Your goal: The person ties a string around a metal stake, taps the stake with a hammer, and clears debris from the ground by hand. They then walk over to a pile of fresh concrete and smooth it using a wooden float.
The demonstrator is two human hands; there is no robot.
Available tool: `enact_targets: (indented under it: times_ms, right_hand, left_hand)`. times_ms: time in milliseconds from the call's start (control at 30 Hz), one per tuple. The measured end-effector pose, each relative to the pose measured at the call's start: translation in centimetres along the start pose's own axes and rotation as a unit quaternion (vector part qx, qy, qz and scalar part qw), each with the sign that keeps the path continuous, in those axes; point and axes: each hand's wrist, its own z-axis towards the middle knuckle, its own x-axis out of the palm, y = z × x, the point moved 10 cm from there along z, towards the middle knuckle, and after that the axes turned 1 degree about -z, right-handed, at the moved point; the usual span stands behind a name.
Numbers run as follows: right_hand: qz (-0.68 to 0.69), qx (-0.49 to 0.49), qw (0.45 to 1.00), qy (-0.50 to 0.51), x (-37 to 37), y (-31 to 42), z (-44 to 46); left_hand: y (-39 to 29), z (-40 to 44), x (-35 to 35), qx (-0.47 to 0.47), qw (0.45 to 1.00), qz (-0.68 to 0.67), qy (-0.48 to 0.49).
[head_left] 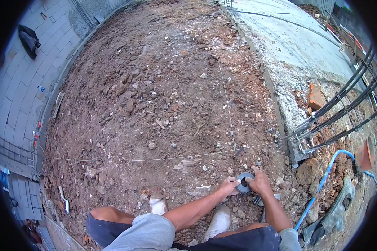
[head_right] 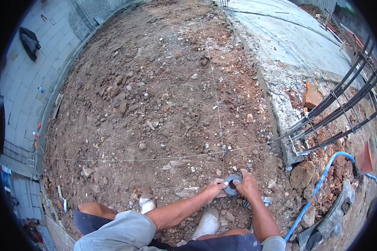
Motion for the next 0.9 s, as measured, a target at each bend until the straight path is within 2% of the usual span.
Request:
enact_targets:
  times_ms: [100,133,200,333,433,467,567,600,700,733,833,900]
  right_hand:
    - [0.141,0.099,0.984,-0.04,1.8,-3.9,-2.9]
    - [0.243,0.139,0.958,-0.059,1.9,-4.0,-3.6]
    - [0.433,0.218,0.87,-0.095,2.8,-3.7,-6.0]
    - [0.566,0.245,0.781,-0.098,5.2,-5.2,-6.7]
    - [0.66,0.247,0.699,-0.124,5.7,-5.3,-8.2]
    - [0.671,0.258,0.679,-0.147,5.6,-5.5,-8.7]
    - [0.695,0.275,0.634,-0.198,6.2,-7.1,-9.0]
    - [0.675,0.269,0.655,-0.209,5.9,-7.1,-8.9]
    - [0.555,0.231,0.782,-0.166,3.9,-5.4,-8.0]
    - [0.553,0.237,0.787,-0.14,3.8,-5.4,-7.4]
    - [0.471,0.214,0.852,-0.078,2.1,-4.7,-5.6]
    - [0.465,0.244,0.848,-0.07,1.6,-5.1,-5.1]
  left_hand:
    - [0.4,0.1,1.0,0.016,0.998,-0.062,0.01]
    - [0.1,-0.1,1.5,0.024,0.998,-0.062,0.017]
    - [-0.6,-0.3,2.3,0.039,0.997,-0.048,0.047]
    - [-1.9,0.3,2.2,0.036,0.994,0.086,0.055]
    - [-2.5,1.3,2.3,0.032,0.997,0.056,0.05]
    - [-2.5,2.0,1.8,0.034,0.999,0.009,0.029]
    - [-2.0,3.2,1.6,0.064,0.992,0.107,0.03]
    - [-1.8,2.8,1.7,0.069,0.992,0.098,0.03]
    - [-1.7,1.5,1.3,0.075,0.99,0.118,0.016]
    - [-1.5,1.4,1.2,0.066,0.992,0.105,0.038]
    - [-1.5,1.3,0.8,0.066,0.993,0.095,0.031]
    - [-1.6,1.6,1.1,0.089,0.993,0.06,0.045]
